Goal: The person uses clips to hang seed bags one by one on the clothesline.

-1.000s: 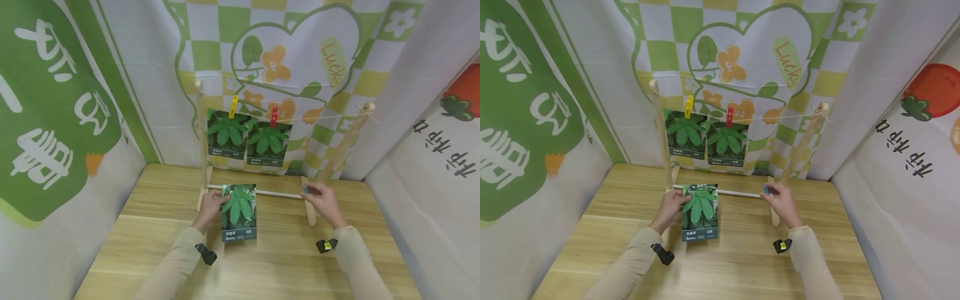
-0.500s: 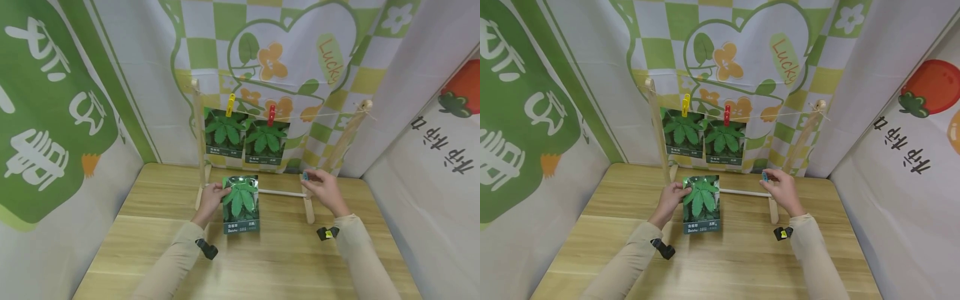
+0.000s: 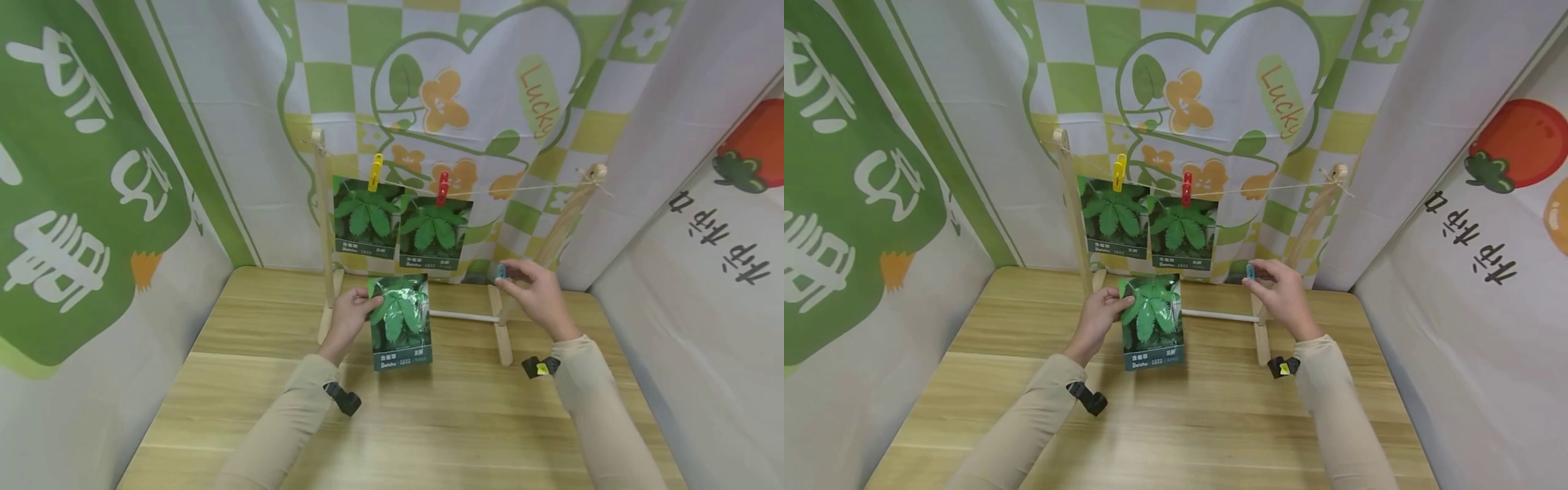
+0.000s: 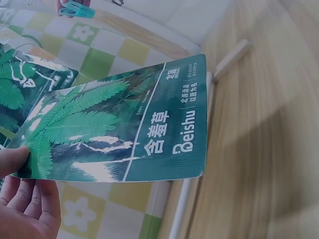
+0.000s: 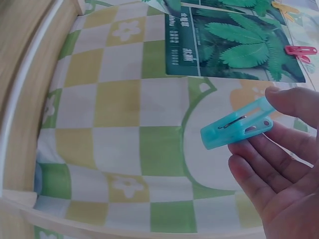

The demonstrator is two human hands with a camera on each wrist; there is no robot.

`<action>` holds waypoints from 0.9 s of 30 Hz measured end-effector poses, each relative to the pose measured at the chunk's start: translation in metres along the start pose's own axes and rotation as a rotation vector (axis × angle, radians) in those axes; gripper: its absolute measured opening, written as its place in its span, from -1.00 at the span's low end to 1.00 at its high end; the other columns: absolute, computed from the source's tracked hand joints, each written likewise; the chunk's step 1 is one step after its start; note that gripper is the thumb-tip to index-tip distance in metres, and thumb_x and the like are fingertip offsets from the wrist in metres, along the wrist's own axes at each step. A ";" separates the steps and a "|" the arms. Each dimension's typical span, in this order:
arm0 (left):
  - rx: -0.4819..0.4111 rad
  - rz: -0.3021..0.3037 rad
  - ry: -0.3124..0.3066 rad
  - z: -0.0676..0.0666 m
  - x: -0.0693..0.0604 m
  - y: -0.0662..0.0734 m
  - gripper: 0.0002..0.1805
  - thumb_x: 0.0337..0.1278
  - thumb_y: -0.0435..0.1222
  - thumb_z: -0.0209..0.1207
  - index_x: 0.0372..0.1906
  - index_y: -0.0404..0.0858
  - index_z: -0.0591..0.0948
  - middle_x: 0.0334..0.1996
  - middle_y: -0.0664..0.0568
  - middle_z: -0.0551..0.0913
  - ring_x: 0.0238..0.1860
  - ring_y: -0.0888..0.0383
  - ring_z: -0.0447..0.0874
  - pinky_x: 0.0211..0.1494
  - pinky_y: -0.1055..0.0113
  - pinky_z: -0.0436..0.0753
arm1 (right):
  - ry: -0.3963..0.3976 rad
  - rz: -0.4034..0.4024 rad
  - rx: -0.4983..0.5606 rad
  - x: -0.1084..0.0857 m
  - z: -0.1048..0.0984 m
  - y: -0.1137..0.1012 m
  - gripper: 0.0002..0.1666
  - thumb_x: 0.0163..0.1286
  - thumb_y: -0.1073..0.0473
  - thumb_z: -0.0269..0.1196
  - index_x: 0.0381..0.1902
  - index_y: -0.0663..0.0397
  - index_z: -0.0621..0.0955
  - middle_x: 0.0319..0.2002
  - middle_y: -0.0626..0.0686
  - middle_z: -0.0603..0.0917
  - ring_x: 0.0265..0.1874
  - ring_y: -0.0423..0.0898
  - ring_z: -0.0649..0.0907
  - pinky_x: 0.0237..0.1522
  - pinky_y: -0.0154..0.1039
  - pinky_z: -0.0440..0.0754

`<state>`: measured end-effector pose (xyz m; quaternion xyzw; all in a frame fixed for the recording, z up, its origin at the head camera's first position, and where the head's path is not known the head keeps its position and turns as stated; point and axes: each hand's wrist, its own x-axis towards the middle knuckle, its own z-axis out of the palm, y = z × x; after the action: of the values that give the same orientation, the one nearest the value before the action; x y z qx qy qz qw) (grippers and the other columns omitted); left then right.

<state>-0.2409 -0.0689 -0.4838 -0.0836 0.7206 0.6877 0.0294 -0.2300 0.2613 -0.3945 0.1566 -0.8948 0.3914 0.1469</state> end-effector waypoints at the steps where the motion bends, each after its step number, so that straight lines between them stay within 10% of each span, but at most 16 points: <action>1: -0.005 0.002 -0.001 0.001 0.000 0.002 -0.79 0.16 -0.31 0.30 -0.17 -0.34 0.59 -0.29 -0.08 0.75 -0.41 0.30 0.63 -0.24 0.39 0.66 | 0.004 -0.002 0.001 0.001 -0.001 -0.001 -0.60 0.28 0.31 0.33 0.05 0.38 0.59 -0.10 0.30 0.68 -0.11 0.18 0.69 0.02 0.08 0.63; 5: -0.026 0.011 -0.017 0.005 0.002 0.008 -0.77 0.16 -0.31 0.30 -0.15 -0.35 0.58 -0.29 -0.07 0.74 -0.41 0.29 0.64 -0.21 0.37 0.69 | 0.026 -0.022 -0.002 0.005 -0.005 -0.005 -0.61 0.27 0.32 0.33 0.04 0.39 0.59 -0.10 0.30 0.68 -0.12 0.19 0.69 0.03 0.03 0.64; 12: -0.044 0.037 -0.049 0.010 0.002 0.019 -0.76 0.17 -0.29 0.29 -0.12 -0.31 0.58 -0.32 0.00 0.72 -0.41 0.25 0.64 -0.21 0.31 0.70 | 0.067 -0.073 0.006 0.011 -0.010 -0.009 -0.63 0.25 0.34 0.34 0.01 0.37 0.61 -0.14 0.29 0.68 -0.16 0.18 0.69 -0.08 -0.73 0.48; 27: -0.073 0.080 -0.055 0.025 0.003 0.038 -0.76 0.15 -0.32 0.31 -0.16 -0.37 0.57 -0.35 -0.01 0.72 -0.41 0.29 0.62 -0.27 0.43 0.63 | 0.109 -0.159 -0.013 0.026 -0.023 -0.025 -0.64 0.21 0.35 0.37 -0.02 0.34 0.64 -0.16 0.25 0.70 -0.22 -0.14 0.65 -0.11 -0.70 0.49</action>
<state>-0.2516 -0.0428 -0.4479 -0.0369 0.6969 0.7160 0.0187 -0.2403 0.2576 -0.3534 0.2045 -0.8728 0.3807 0.2268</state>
